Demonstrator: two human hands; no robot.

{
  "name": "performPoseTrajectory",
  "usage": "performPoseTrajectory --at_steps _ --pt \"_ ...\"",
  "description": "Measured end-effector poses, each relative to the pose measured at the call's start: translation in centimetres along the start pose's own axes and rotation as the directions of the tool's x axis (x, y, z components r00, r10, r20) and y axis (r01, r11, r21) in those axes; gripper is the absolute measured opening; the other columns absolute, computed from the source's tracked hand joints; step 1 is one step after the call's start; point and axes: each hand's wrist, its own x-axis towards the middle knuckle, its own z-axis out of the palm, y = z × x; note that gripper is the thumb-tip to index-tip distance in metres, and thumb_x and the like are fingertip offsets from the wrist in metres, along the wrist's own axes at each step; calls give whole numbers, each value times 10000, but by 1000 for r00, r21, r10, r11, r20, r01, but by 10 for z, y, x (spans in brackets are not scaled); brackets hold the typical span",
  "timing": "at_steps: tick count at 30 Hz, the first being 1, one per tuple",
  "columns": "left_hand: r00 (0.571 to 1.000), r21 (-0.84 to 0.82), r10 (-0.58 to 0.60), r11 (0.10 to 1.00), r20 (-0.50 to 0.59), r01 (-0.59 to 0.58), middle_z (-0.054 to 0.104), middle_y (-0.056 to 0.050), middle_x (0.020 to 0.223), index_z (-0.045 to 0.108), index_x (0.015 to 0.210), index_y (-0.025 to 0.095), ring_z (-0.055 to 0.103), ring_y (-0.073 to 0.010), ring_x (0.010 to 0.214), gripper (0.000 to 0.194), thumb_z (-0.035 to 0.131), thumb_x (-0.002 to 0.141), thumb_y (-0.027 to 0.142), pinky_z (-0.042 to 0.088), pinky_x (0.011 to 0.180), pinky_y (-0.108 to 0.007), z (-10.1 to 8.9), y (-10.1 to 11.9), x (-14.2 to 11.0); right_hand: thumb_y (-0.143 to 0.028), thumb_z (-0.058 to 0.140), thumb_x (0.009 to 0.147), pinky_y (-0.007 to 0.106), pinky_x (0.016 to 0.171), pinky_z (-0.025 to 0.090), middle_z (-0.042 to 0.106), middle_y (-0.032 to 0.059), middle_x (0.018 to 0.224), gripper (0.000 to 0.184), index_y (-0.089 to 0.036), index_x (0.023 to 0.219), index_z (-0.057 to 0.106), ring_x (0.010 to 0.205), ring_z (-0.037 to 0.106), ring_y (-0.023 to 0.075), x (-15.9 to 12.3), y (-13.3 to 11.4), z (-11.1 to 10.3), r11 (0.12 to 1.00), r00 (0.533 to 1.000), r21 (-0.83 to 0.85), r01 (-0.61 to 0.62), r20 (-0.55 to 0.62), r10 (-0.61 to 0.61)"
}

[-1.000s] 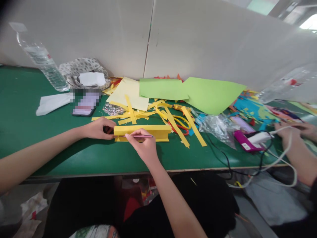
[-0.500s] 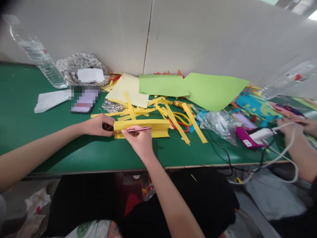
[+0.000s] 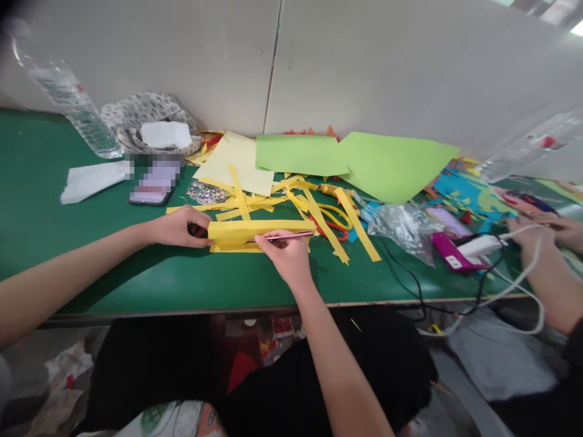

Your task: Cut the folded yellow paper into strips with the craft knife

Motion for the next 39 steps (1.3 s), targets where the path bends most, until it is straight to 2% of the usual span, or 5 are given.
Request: performPoseTrajectory --at_steps 12,21,33,37,39 --pt "1000 -5 -10 1000 30 10 574 13 587 700 712 142 473 -67 497 153 633 754 273 368 495 -184 -2 1 1 -363 809 611 314 592 499 690 39 628 228 -168 669 706 586 618 175 7 12 -46 999 999 -45 7 -52 -9" --pt "999 9 -32 999 40 32 568 13 583 697 703 142 468 -69 500 152 634 752 272 363 496 -188 -3 4 2 -360 812 616 297 560 479 684 29 606 216 -176 660 709 565 609 166 9 13 -52 998 999 -54 16 -41 -18" --pt "999 12 -34 999 31 34 593 13 601 674 702 147 481 -68 504 131 625 744 261 365 499 -186 -2 2 0 -301 831 555 311 558 501 672 19 559 176 -184 588 705 521 594 161 15 18 -76 1000 991 13 -3 -136 5" --pt "998 35 -57 998 -3 57 592 17 598 643 695 150 494 -78 507 107 620 723 251 373 502 -196 0 6 -2 -319 837 546 313 570 518 650 3 540 194 -194 583 693 506 584 148 11 17 -72 998 982 62 -3 -186 15" --pt "997 26 -79 996 -14 80 587 24 599 641 790 151 506 -86 511 125 619 714 249 389 505 -200 1 8 -3 -354 829 561 330 591 537 659 6 565 212 -199 601 689 518 596 155 8 16 -66 997 981 83 -3 -191 18"
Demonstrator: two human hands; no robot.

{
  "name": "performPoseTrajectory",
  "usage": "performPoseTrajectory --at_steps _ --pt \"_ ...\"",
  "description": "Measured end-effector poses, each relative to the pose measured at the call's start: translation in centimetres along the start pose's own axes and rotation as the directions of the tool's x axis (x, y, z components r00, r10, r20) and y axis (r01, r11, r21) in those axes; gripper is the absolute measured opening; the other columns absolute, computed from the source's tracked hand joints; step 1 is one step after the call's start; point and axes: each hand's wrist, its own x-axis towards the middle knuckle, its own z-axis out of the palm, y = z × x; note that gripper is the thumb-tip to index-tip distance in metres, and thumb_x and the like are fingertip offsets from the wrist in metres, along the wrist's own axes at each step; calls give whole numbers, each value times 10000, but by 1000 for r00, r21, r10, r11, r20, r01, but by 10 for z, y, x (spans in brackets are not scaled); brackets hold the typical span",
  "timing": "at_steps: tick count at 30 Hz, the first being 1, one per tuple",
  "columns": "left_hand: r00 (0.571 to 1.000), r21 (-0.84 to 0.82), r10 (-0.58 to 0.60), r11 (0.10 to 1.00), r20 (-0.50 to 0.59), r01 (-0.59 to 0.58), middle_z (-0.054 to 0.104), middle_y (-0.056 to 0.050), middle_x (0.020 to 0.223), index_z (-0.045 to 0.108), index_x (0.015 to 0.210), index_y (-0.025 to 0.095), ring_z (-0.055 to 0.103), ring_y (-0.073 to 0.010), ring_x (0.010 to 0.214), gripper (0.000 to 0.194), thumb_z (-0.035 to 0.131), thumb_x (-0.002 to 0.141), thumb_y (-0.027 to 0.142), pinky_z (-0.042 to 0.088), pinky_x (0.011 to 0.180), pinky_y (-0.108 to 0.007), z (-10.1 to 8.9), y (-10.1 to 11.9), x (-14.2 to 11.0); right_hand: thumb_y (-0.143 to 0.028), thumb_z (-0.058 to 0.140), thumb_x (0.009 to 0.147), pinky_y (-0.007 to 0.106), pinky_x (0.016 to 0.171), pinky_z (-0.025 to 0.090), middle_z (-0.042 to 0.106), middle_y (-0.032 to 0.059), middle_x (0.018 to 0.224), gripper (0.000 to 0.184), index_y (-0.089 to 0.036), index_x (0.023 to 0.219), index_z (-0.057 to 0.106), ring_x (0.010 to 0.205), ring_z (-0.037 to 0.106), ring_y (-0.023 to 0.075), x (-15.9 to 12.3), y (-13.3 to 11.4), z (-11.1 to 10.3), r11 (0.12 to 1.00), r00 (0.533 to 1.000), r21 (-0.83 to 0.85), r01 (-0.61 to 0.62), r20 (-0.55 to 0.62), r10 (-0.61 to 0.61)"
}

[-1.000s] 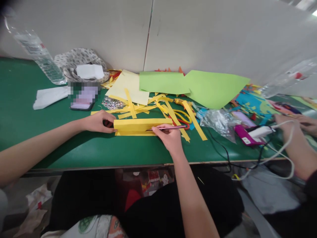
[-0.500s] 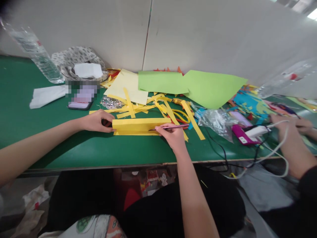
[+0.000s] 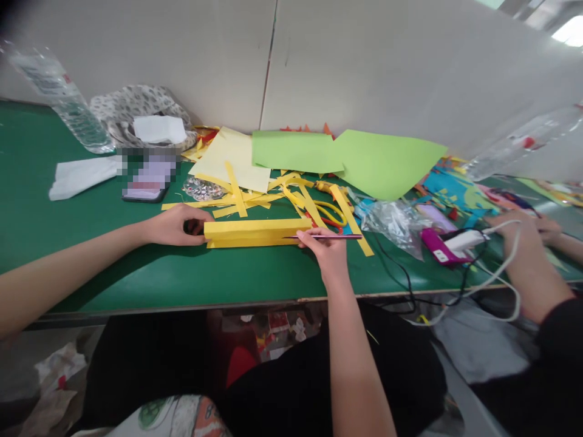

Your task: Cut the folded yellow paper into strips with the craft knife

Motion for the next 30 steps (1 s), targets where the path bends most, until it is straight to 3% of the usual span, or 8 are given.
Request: performPoseTrajectory --at_steps 5,9,13,15,20,23,27,30 --pt "994 -167 71 982 -78 -83 664 -72 963 557 1059 161 614 -147 817 314 600 763 259 480 667 -241 -2 3 -4 -375 833 561 347 635 566 704 34 644 241 -188 626 696 577 638 175 -7 -4 13 998 997 36 -52 52 50" --pt "984 -324 136 931 -119 -168 565 -137 1267 426 1286 185 587 -199 1050 528 616 809 309 493 828 -310 -2 6 -7 -363 828 583 327 646 566 705 30 640 230 -184 637 693 592 644 165 -11 -9 22 995 994 50 -84 74 81" --pt "969 -233 173 949 -178 -212 477 -144 1379 363 1373 226 572 -232 1113 741 727 736 330 479 914 -351 3 13 -7 -381 821 596 336 644 561 705 37 647 248 -183 642 681 592 640 172 -18 -14 39 997 992 36 -71 112 66" --pt "968 -122 191 970 -164 -212 486 -131 1374 385 1373 236 583 -225 1093 716 723 752 344 478 932 -357 6 15 -7 -397 811 606 337 642 558 698 33 631 252 -187 641 677 594 641 176 -21 -15 49 999 989 24 -45 140 42" --pt "962 67 239 970 -134 -232 609 -90 1249 528 1271 214 558 -207 1159 346 485 937 289 448 997 -358 12 11 -4 -416 784 630 344 635 567 688 14 605 240 -205 638 670 603 656 190 -21 -13 58 1000 983 24 17 181 -21" --pt "971 59 167 985 -170 -159 661 -79 1165 596 1173 193 615 -184 1060 287 439 947 276 491 920 -320 10 6 -3 -409 780 642 359 665 578 706 19 641 226 -211 661 673 630 677 202 -17 -13 51 1000 990 22 16 137 -19" --pt "967 53 60 997 -246 -48 673 -72 1118 612 1112 178 627 -186 999 267 493 894 276 511 829 -297 5 3 -3 -413 749 697 372 735 584 724 24 686 222 -208 722 670 651 696 195 -12 -15 39 997 999 72 22 30 -24" --pt "961 89 1 996 -278 25 674 -65 1081 604 1076 181 629 -182 913 256 524 856 283 509 789 -304 4 3 -4 -449 708 746 384 762 585 724 13 709 241 -215 774 661 679 707 196 -12 -14 39 993 998 100 66 19 -68"
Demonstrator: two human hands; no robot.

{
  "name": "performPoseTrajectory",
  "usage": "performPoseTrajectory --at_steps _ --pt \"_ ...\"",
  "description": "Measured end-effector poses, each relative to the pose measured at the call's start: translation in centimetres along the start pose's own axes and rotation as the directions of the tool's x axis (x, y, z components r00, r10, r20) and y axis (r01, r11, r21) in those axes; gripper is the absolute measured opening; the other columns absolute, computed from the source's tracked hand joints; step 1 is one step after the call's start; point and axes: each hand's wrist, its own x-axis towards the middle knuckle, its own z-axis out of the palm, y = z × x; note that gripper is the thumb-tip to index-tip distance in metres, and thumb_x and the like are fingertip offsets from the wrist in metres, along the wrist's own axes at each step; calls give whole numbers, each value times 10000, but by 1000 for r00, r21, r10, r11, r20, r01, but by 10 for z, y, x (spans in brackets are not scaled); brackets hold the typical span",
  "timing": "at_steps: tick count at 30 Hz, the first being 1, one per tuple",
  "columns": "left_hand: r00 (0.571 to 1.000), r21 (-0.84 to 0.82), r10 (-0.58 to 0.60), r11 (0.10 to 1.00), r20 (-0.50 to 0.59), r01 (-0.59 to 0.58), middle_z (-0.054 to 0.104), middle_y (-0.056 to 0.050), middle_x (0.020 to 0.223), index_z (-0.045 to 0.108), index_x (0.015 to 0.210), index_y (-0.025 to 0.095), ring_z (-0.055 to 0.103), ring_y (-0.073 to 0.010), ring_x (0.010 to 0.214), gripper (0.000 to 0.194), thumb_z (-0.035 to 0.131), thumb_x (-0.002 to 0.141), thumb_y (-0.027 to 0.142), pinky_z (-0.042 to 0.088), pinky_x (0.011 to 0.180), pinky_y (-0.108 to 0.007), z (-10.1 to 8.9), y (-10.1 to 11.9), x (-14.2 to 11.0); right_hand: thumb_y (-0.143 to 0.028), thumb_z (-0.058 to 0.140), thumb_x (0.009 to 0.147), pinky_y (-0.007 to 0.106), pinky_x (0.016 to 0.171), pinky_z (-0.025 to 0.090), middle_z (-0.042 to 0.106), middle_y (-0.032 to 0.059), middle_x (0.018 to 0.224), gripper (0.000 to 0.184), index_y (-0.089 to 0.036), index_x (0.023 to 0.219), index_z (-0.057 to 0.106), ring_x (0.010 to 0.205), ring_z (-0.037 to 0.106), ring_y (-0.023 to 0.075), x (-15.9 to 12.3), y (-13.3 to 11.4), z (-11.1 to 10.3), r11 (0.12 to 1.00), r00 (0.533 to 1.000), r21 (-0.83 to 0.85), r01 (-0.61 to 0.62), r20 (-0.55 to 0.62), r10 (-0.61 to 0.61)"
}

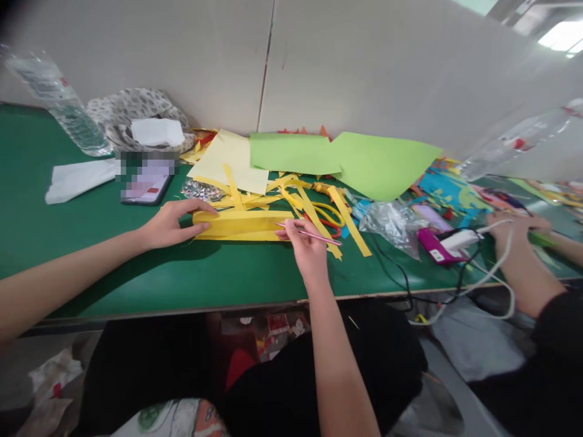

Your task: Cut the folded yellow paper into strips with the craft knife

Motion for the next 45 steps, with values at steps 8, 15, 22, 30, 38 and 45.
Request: performPoseTrajectory --at_steps 8,15,22,30,38,45 --pt "988 222 135 968 -76 -115 486 -117 1364 461 1265 192 471 -255 1260 433 533 839 170 442 1009 -422 6 -4 1 -401 682 770 329 675 561 703 12 650 209 -203 705 690 612 670 173 -5 5 9 998 998 46 -48 54 45" --pt "902 515 425 791 -76 -329 538 -128 1327 534 1217 191 517 -275 1214 386 415 880 46 487 921 -449 8 4 2 -342 675 735 252 516 427 550 -29 414 264 -187 531 612 431 508 107 -4 8 6 997 996 30 -77 -34 78" --pt "778 408 582 667 236 -623 674 -120 1149 598 1131 103 616 -223 1086 283 403 940 179 488 965 -350 29 68 -5 -306 707 686 246 538 408 565 -25 444 235 -183 523 591 470 500 106 0 2 5 991 989 31 -134 66 132" --pt "867 304 345 835 359 -458 524 -192 1359 479 1292 60 517 -283 1243 453 411 956 356 450 1022 -396 63 82 15 -337 682 639 248 541 444 626 9 505 182 -159 608 660 493 567 124 19 -9 -12 939 914 48 -341 251 319" --pt "906 239 287 899 310 -367 530 -189 1347 473 1296 73 517 -296 1243 436 389 960 338 462 1015 -429 64 76 14 -486 656 739 217 473 408 597 5 501 343 -155 701 735 475 529 102 36 -7 -11 944 925 35 -327 219 312" --pt "930 286 207 911 303 -296 514 -186 1369 479 1292 61 508 -317 1247 463 359 961 363 473 1009 -443 64 76 12 -383 744 700 225 498 443 651 -3 574 232 -164 754 689 477 532 93 52 3 -5 963 913 29 -268 328 244"
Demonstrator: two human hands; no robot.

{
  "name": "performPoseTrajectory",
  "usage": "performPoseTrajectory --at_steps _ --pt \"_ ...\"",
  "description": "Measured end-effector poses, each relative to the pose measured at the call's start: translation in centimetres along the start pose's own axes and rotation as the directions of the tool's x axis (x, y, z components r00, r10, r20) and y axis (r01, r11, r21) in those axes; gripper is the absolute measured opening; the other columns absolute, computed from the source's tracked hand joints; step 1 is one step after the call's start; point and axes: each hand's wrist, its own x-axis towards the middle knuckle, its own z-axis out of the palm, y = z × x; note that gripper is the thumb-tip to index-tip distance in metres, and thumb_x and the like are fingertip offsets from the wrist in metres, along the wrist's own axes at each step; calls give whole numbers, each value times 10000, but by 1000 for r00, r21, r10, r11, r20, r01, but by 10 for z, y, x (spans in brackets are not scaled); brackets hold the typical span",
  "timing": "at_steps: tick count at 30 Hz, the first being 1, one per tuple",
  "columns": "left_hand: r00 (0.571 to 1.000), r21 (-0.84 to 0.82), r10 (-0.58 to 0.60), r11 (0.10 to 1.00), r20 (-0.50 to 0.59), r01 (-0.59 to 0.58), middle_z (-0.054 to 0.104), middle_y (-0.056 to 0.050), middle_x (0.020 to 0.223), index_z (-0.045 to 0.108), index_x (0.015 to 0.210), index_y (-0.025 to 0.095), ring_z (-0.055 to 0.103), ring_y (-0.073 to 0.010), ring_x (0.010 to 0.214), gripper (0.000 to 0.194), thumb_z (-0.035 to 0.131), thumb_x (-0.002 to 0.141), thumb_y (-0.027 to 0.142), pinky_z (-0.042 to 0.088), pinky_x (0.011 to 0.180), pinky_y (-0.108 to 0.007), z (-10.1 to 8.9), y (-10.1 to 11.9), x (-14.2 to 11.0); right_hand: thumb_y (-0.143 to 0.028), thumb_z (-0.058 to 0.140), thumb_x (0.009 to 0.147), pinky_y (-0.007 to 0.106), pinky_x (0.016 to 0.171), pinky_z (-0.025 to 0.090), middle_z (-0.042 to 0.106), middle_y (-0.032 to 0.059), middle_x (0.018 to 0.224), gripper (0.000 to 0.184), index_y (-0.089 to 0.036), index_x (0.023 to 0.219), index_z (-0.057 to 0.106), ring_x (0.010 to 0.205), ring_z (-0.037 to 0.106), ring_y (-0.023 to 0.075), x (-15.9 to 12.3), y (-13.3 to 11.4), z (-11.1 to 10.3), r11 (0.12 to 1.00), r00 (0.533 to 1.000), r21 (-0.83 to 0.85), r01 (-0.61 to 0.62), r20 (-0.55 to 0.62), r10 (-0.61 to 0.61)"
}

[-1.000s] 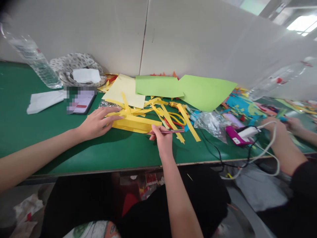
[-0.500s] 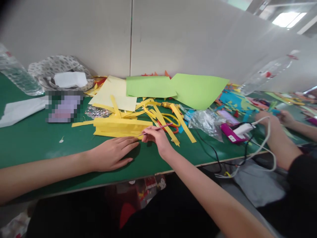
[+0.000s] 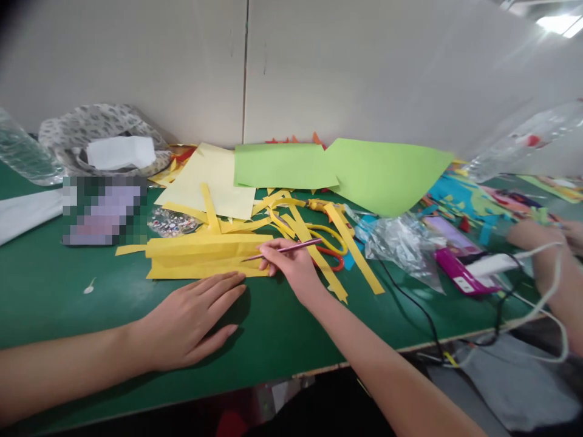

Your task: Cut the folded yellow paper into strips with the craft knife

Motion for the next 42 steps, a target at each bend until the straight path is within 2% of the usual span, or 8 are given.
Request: performPoseTrajectory --at_steps 4,8,21,33,37,42 --pt "1000 -5 -5 1000 18 5 520 -182 1364 489 1278 71 513 -317 1243 451 348 960 358 477 1007 -449 -1 1 0 -393 784 674 222 461 455 705 22 616 282 -177 687 603 443 546 91 -4 3 1 999 1000 -46 -5 -18 5" --pt "999 -4 -12 1000 29 12 522 -180 1363 492 1271 83 502 -319 1257 434 358 955 351 480 1004 -451 -2 1 0 -413 797 657 208 401 421 705 35 618 300 -167 654 625 416 523 83 -8 3 7 996 997 -83 14 -72 -20" --pt "1000 16 -3 1000 10 3 523 -181 1365 501 1253 74 484 -332 1274 419 371 945 327 496 989 -444 0 1 1 -411 784 678 237 425 462 719 46 656 272 -175 681 650 440 552 104 -7 6 13 987 996 -158 20 -79 -33" --pt "1000 37 6 999 -23 -6 544 -182 1347 525 1216 76 515 -325 1250 385 371 939 294 519 959 -436 -2 1 2 -408 790 669 224 430 453 720 45 653 284 -169 667 637 429 543 90 -7 3 13 990 995 -138 -5 -104 -9" --pt "999 53 7 999 -34 -5 547 -186 1343 529 1212 75 532 -325 1232 389 369 943 306 531 942 -438 -2 1 1 -409 787 670 226 429 451 713 43 630 293 -167 660 621 424 537 91 -7 1 8 989 991 -149 -19 -135 -1" --pt "999 55 10 998 -40 -8 547 -185 1345 529 1219 69 531 -317 1234 392 374 940 298 532 946 -431 -1 0 0 -400 787 672 228 416 434 692 29 594 276 -180 641 624 417 520 91 -7 1 -11 981 984 -194 18 -170 -52"
